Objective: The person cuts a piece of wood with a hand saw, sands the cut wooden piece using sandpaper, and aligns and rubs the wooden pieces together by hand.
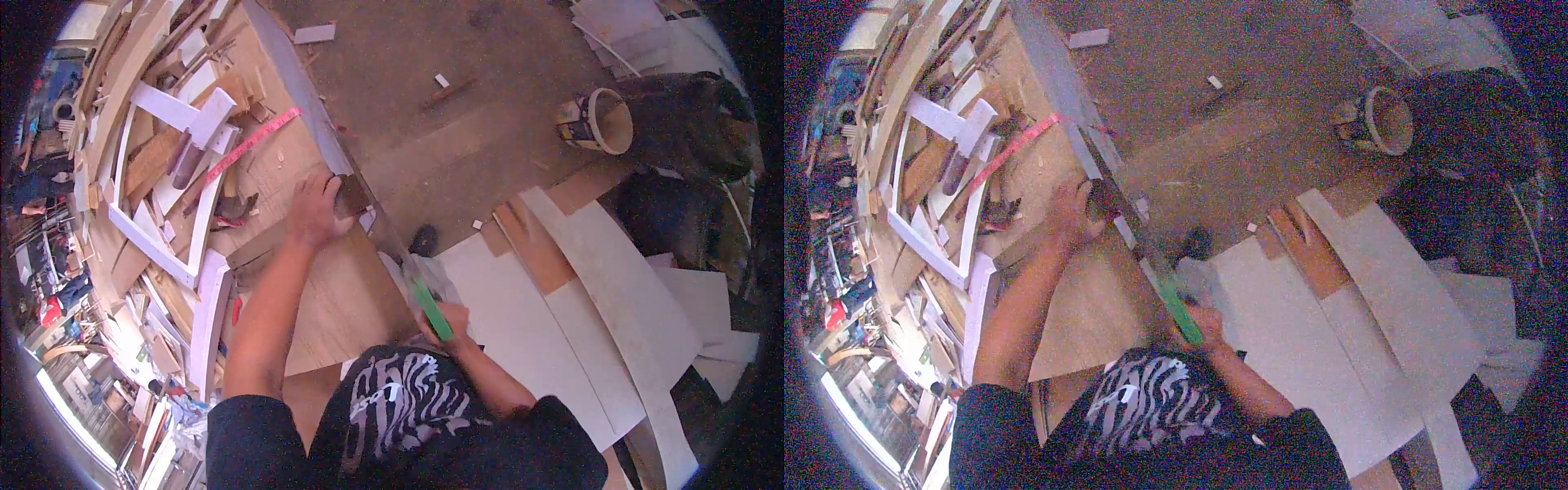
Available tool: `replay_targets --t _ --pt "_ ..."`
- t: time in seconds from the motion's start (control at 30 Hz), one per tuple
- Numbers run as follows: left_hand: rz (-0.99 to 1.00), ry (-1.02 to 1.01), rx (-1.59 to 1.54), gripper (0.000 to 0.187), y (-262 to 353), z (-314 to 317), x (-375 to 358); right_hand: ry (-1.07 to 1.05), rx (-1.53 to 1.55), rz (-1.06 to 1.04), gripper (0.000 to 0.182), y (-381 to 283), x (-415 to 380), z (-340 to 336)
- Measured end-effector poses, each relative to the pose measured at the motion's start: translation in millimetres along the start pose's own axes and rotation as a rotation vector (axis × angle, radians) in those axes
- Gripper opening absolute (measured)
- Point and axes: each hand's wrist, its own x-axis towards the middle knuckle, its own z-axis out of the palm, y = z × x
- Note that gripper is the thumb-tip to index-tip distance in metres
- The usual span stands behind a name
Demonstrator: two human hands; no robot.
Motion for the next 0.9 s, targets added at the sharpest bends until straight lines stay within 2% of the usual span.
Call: replay_targets --t 0.03,0.1,0.17,0.23,0.33,0.37,0.43,0.47,0.57,0.7,0.8,0.9 --pt "0.004 0.028 -0.030 0.077 1.2 -3.3 -2.6 -0.035 -0.047 0.007 0.008 3.4 -7.8 -5.3" --pt "0.032 0.039 -0.027 0.075 -2.3 -2.9 -4.0 0.019 0.145 -0.040 0.010 8.8 -10.1 -8.1" --pt "0.099 0.016 -0.039 0.073 -5.5 -0.6 -6.2 -0.026 0.203 0.017 0.009 1.1 36.1 1.5" --pt "0.034 0.014 -0.074 0.071 -5.3 3.0 -1.6 0.159 0.409 -0.195 0.010 0.1 84.0 22.8" --pt "0.007 -0.077 0.042 0.072 -6.4 2.6 -3.9 0.148 0.342 -0.201 0.011 18.7 59.2 34.2" --pt "0.021 -0.099 0.047 0.072 -5.9 0.4 -3.4 0.068 0.253 -0.174 0.012 27.8 28.2 32.5" --pt "0.076 0.023 0.004 0.072 -1.1 -1.8 -1.2 -0.022 0.193 -0.138 0.013 36.3 -9.9 9.0" --pt "0.080 0.012 0.010 0.072 -1.8 -2.3 -2.4 -0.022 0.226 -0.124 0.013 30.8 -12.6 -7.3" --pt "0.061 -0.032 -0.062 0.071 -6.4 0.3 -1.1 0.085 0.367 -0.118 0.016 40.5 -20.9 6.6" --pt "0.008 0.099 -0.066 0.070 -2.9 5.4 0.1 0.102 0.300 -0.095 0.019 39.7 10.6 -2.6" --pt "0.005 0.109 -0.072 0.070 -6.3 2.4 -0.7 -0.132 0.241 -0.160 0.026 47.9 26.3 -31.7" --pt "0.057 0.049 -0.094 0.068 -8.3 -0.6 2.8 -0.198 0.211 -0.153 0.026 59.3 2.3 -30.6"
